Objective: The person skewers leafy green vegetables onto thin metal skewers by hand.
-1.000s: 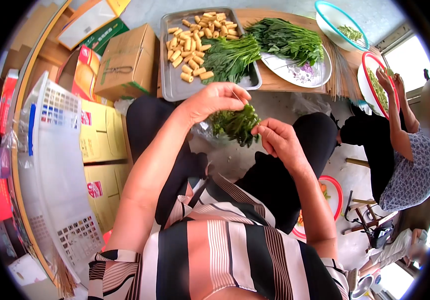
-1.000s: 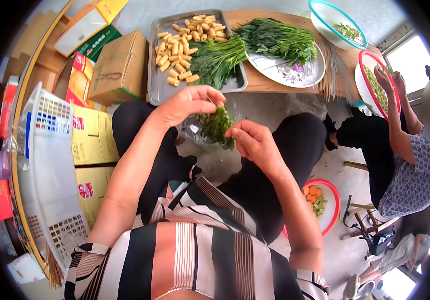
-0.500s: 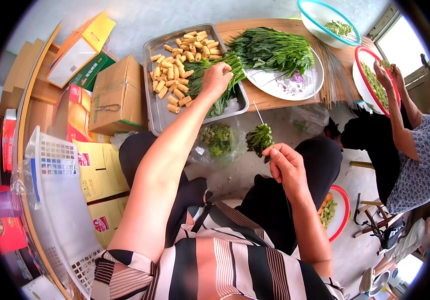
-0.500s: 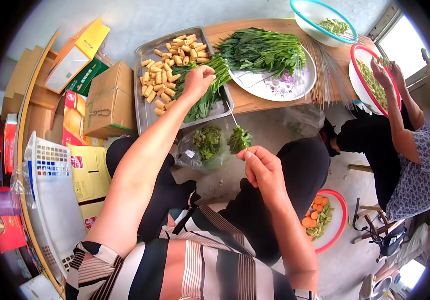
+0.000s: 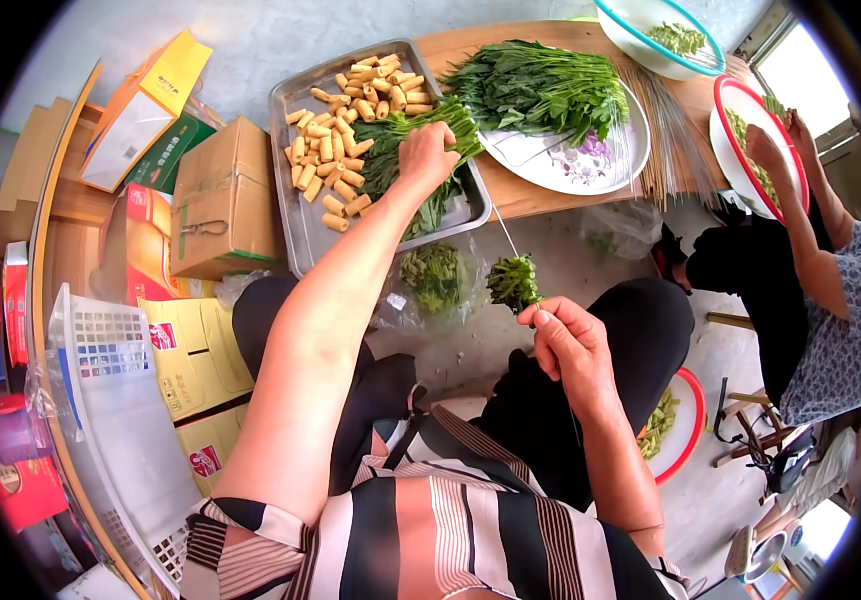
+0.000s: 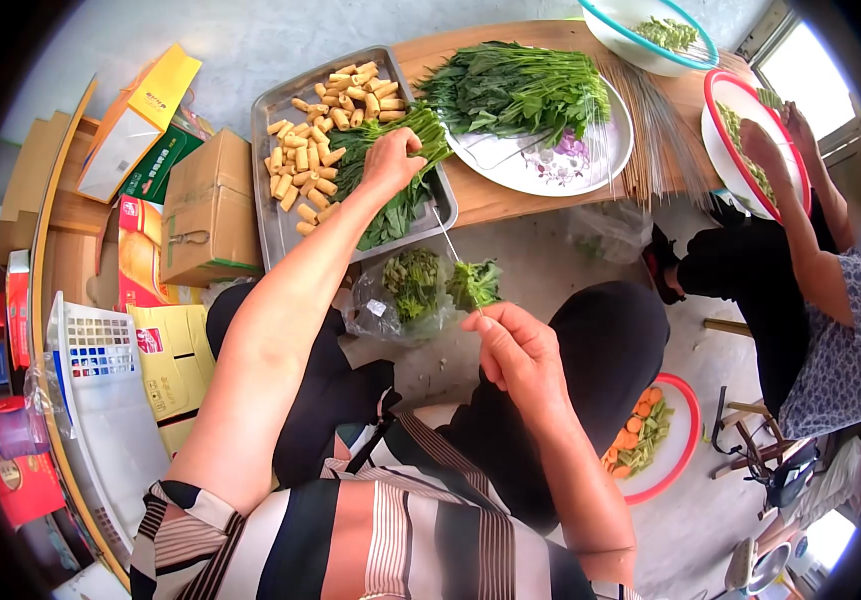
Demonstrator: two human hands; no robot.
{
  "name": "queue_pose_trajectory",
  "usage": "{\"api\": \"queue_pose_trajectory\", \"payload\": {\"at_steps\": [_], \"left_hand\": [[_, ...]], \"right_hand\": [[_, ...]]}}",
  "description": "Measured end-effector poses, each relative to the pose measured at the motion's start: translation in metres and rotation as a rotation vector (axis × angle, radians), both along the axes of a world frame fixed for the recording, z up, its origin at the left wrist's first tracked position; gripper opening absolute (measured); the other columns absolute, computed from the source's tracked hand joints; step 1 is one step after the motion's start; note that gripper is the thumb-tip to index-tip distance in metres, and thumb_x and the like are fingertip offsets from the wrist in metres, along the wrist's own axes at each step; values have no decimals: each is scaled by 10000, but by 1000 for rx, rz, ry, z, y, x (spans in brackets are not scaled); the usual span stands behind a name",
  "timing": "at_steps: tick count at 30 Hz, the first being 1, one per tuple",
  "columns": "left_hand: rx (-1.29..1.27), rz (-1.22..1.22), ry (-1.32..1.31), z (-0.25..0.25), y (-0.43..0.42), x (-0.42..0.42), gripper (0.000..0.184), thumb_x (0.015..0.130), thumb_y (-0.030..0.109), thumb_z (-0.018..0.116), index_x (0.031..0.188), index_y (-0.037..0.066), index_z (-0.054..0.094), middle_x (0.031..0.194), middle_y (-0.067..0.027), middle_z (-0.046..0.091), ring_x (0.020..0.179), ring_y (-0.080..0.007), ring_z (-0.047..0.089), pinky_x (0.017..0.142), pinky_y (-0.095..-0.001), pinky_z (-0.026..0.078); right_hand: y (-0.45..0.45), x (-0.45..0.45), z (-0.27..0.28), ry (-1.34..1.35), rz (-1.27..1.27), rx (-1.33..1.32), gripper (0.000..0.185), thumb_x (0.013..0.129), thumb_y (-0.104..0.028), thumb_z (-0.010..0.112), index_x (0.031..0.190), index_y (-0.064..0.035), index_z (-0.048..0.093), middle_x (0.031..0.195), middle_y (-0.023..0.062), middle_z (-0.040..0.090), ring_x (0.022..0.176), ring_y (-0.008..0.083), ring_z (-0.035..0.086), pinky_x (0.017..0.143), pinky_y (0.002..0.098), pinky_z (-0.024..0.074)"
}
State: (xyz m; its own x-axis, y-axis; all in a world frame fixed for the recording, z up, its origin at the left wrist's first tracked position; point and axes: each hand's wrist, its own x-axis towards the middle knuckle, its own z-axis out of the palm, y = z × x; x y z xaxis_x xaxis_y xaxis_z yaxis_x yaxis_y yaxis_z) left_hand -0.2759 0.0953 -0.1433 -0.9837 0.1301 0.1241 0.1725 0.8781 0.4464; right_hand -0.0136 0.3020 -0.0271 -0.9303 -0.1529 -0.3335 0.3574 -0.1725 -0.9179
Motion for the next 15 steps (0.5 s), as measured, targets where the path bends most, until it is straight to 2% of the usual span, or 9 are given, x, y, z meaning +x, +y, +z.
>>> {"api": "queue_pose_trajectory", "payload": {"at_steps": [2,3,6,7,8,10,14,15], "left_hand": [[171,8,-40,-4,-3,-1,251,667,197,751,863,110,621,943,-99,650,942,-281,600,809,-398,473],[153,-12,60,-7,-4,1,273,681,223,750,893,101,629,908,-113,667,873,-293,627,773,-403,486],[211,-30,37,-6,-6,6,335,686,253,759,956,95,638,893,-113,671,847,-300,633,761,-404,490],[213,-29,-96,-2,-8,4,369,688,278,764,989,98,648,877,-118,673,840,-300,638,765,-405,492],[214,-30,-95,0,-7,5,369,688,278,764,989,98,648,877,-118,673,840,-300,638,765,-405,492],[204,22,-10,3,-2,9,333,690,280,760,956,102,671,760,-115,651,715,-264,635,691,-373,483],[189,31,-22,-8,1,3,274,700,267,749,911,105,681,758,-109,643,711,-274,627,688,-376,480],[171,45,64,-15,0,-1,259,703,258,745,907,110,683,741,-103,635,703,-278,622,679,-378,477]], "right_hand": [[0,0,1,2,2,6,215,964,-188,503,924,-9,615,523,-43,421,446,33,340,418,195,261],[-1,0,1,5,3,3,214,964,-186,504,924,-9,616,521,-43,422,445,33,339,417,195,261],[-2,3,4,-5,3,-6,210,963,-181,504,923,-9,616,517,-44,422,442,33,337,416,195,260],[-3,3,4,-13,-2,-13,207,962,-179,505,923,-9,617,515,-44,421,441,33,336,415,194,259],[-3,4,5,-11,-2,-11,207,962,-179,505,923,-9,617,515,-44,421,441,33,336,415,194,259],[-4,4,5,-6,9,-9,204,961,-175,505,923,-8,617,515,-45,422,440,32,334,414,194,257],[-5,3,5,0,9,12,204,961,-172,504,922,-7,617,515,-46,420,440,30,331,415,194,256],[-5,3,5,-2,4,20,204,960,-171,504,923,-7,617,515,-47,420,441,30,331,415,195,256]]}}
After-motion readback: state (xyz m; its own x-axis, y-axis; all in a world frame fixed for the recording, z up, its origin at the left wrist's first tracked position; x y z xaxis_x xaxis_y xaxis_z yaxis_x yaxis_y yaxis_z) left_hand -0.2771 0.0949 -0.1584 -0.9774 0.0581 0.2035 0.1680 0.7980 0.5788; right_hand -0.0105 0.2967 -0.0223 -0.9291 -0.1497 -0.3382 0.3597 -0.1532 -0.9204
